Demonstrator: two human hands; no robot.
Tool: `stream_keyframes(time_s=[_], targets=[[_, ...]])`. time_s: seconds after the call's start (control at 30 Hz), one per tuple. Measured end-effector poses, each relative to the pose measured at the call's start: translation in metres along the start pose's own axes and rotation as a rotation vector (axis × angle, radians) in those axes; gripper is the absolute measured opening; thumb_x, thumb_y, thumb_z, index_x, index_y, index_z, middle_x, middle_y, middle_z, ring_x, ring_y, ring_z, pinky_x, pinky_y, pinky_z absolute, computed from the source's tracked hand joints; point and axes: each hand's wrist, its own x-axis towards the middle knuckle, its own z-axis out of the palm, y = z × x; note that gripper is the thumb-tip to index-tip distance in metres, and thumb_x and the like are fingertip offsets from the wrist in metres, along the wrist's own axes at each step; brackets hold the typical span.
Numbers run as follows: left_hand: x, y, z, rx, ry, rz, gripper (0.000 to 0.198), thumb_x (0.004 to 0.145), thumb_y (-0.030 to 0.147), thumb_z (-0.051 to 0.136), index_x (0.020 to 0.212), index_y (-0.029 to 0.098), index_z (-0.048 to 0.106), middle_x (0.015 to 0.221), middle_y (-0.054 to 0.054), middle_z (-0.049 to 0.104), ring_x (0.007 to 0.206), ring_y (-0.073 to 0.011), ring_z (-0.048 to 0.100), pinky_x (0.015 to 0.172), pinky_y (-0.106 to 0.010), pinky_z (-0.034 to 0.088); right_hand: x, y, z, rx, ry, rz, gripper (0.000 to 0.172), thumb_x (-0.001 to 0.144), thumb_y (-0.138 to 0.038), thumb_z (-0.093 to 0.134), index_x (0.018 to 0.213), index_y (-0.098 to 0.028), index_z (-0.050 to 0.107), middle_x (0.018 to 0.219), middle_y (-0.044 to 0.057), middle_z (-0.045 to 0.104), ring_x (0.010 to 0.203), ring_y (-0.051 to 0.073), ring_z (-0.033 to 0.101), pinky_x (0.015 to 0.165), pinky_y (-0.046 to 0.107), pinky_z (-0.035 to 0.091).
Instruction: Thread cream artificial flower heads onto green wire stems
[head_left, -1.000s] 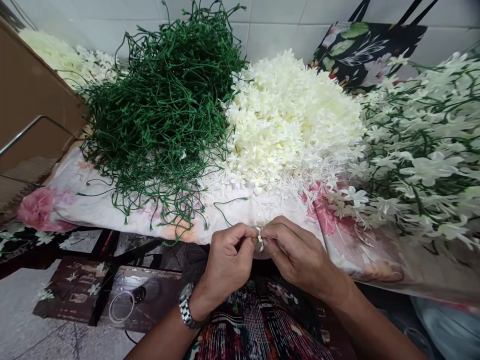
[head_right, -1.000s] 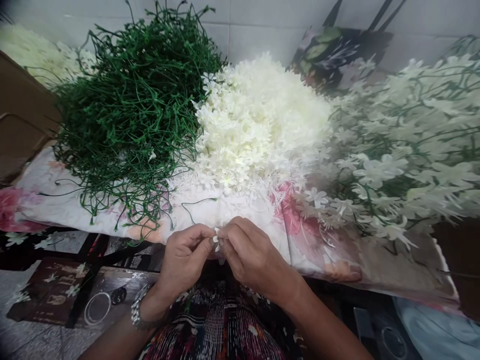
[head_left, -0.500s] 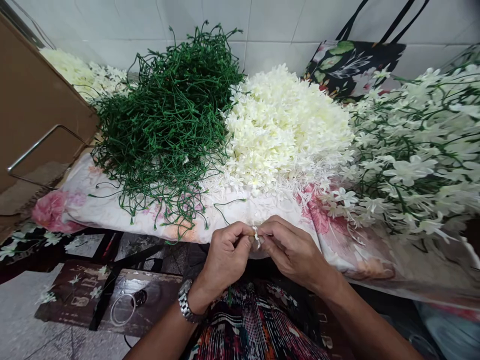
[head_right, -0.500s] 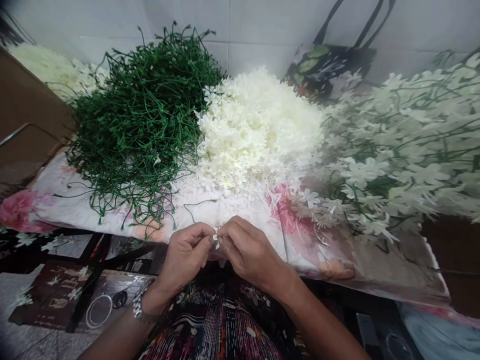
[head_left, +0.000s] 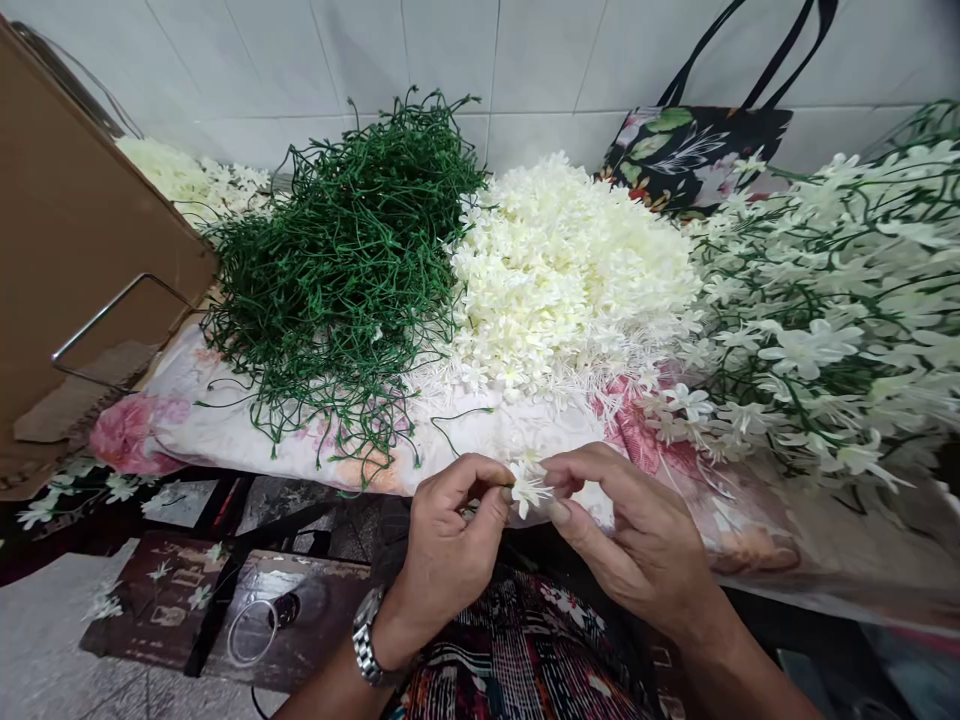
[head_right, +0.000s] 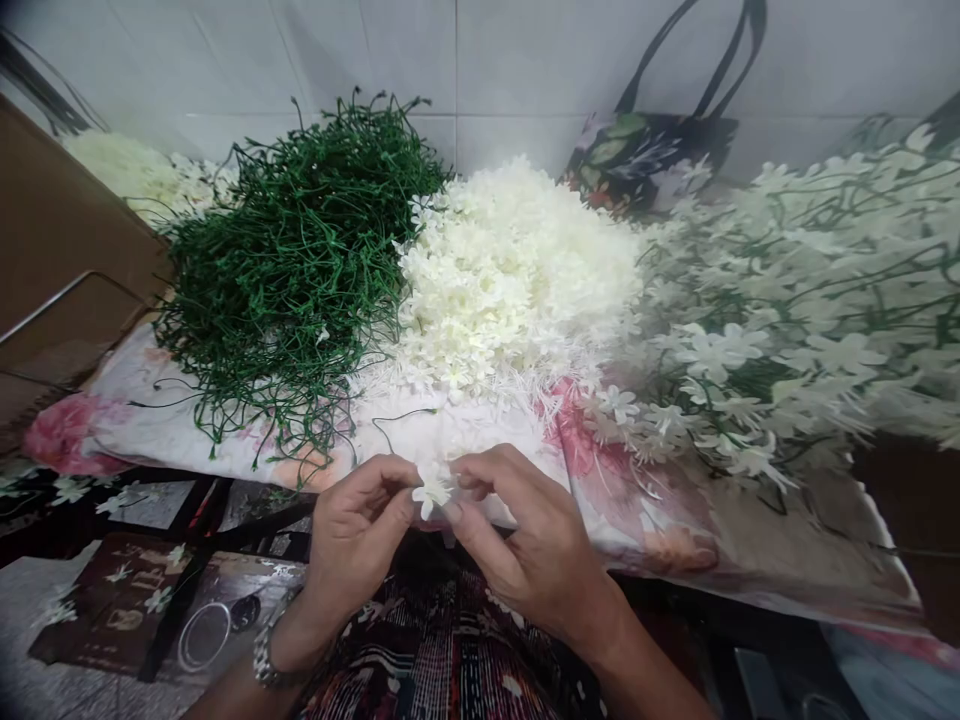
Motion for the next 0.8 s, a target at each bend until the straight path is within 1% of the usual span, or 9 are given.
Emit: stream_keyframes(time_s=[0.13, 0.27, 0.33, 0.4, 0.5, 0.6, 0.67, 0.73, 0.8], targets=[[-0.004, -0.004, 0.004, 0.143, 0.004, 0.090, 0.012, 0.078, 0.011, 0.050, 0.071, 0.018, 0.057, 0.063, 0.002, 0.056, 0.056, -0.0109, 0.052, 0.056, -0.020, 0.043, 0.004, -0.001, 0.005, -0.003, -0.023, -0.006, 0.008, 0.083, -0.011, 0.051, 0.084, -0.017, 0.056, 0.070, 0.000, 0.055, 0.063, 0.010, 0.053, 0.056, 0.022, 0.046], [-0.004, -0.007, 0.006, 0.126, -0.015, 0.050, 0.012, 0.077, 0.011, 0.050, 0.069, 0.018, 0.056, 0.058, 0.003, 0.054, 0.052, -0.0100, 0.050, 0.052, -0.020, 0.040, 0.005, 0.004, 0.011, -0.017, -0.039, -0.021, 0.012, 0.084, -0.008, 0.047, 0.080, -0.017, 0.054, 0.067, 0.000, 0.053, 0.060, 0.010, 0.051, 0.054, 0.022, 0.044], [-0.001, -0.008, 0.005, 0.035, -0.040, -0.026, 0.011, 0.077, 0.013, 0.051, 0.067, 0.018, 0.054, 0.054, 0.004, 0.051, 0.049, -0.0094, 0.048, 0.050, -0.020, 0.039, 0.005, 0.006, 0.010, -0.011, -0.051, -0.036, 0.012, 0.085, -0.009, 0.047, 0.083, -0.017, 0.055, 0.069, 0.001, 0.054, 0.063, 0.011, 0.053, 0.056, 0.022, 0.046], [0.003, -0.009, 0.003, -0.125, -0.024, -0.111, 0.009, 0.077, 0.016, 0.053, 0.068, 0.017, 0.053, 0.052, 0.005, 0.049, 0.046, -0.0088, 0.046, 0.047, -0.019, 0.039, 0.005, 0.006, 0.004, -0.022, -0.056, -0.035, 0.011, 0.086, -0.014, 0.048, 0.094, -0.018, 0.055, 0.077, 0.003, 0.058, 0.070, 0.013, 0.056, 0.061, 0.024, 0.048], [0.009, -0.008, 0.001, -0.371, 0.111, -0.146, 0.007, 0.078, 0.022, 0.057, 0.074, 0.018, 0.053, 0.052, 0.005, 0.051, 0.046, -0.0085, 0.047, 0.048, -0.019, 0.040, 0.001, 0.003, -0.004, -0.091, -0.062, 0.006, 0.025, 0.087, -0.027, 0.049, 0.111, -0.018, 0.050, 0.091, 0.007, 0.060, 0.077, 0.015, 0.058, 0.066, 0.028, 0.051], [0.011, -0.006, 0.003, -0.487, 0.213, -0.115, 0.010, 0.078, 0.024, 0.061, 0.077, 0.018, 0.052, 0.055, 0.005, 0.051, 0.050, -0.0086, 0.048, 0.051, -0.019, 0.041, -0.009, -0.003, 0.000, -0.125, -0.151, 0.033, 0.032, 0.086, -0.032, 0.052, 0.114, -0.016, 0.049, 0.094, 0.009, 0.060, 0.081, 0.017, 0.059, 0.067, 0.029, 0.052], [0.009, -0.003, 0.006, -0.545, 0.234, -0.101, 0.012, 0.078, 0.025, 0.063, 0.077, 0.019, 0.053, 0.057, 0.005, 0.051, 0.051, -0.0083, 0.047, 0.051, -0.019, 0.041, -0.015, -0.004, 0.010, -0.131, -0.183, 0.044, 0.023, 0.087, -0.024, 0.050, 0.109, -0.016, 0.052, 0.086, 0.007, 0.060, 0.075, 0.016, 0.058, 0.064, 0.029, 0.051], [0.007, -0.001, 0.007, -0.604, 0.251, -0.092, 0.014, 0.075, 0.026, 0.066, 0.077, 0.019, 0.053, 0.059, 0.005, 0.052, 0.052, -0.0080, 0.046, 0.051, -0.019, 0.040, -0.018, -0.003, 0.019, -0.114, -0.123, 0.028, 0.014, 0.088, -0.012, 0.045, 0.097, -0.016, 0.054, 0.072, 0.003, 0.055, 0.064, 0.013, 0.053, 0.057, 0.025, 0.047], [0.005, 0.000, 0.005, -0.646, 0.231, -0.103, 0.018, 0.070, 0.023, 0.070, 0.078, 0.019, 0.054, 0.061, 0.004, 0.054, 0.054, -0.0087, 0.048, 0.054, -0.020, 0.041, -0.018, -0.002, 0.022, -0.110, -0.069, -0.012, 0.015, 0.087, -0.006, 0.044, 0.090, -0.016, 0.054, 0.067, 0.001, 0.052, 0.061, 0.012, 0.049, 0.054, 0.024, 0.044]])
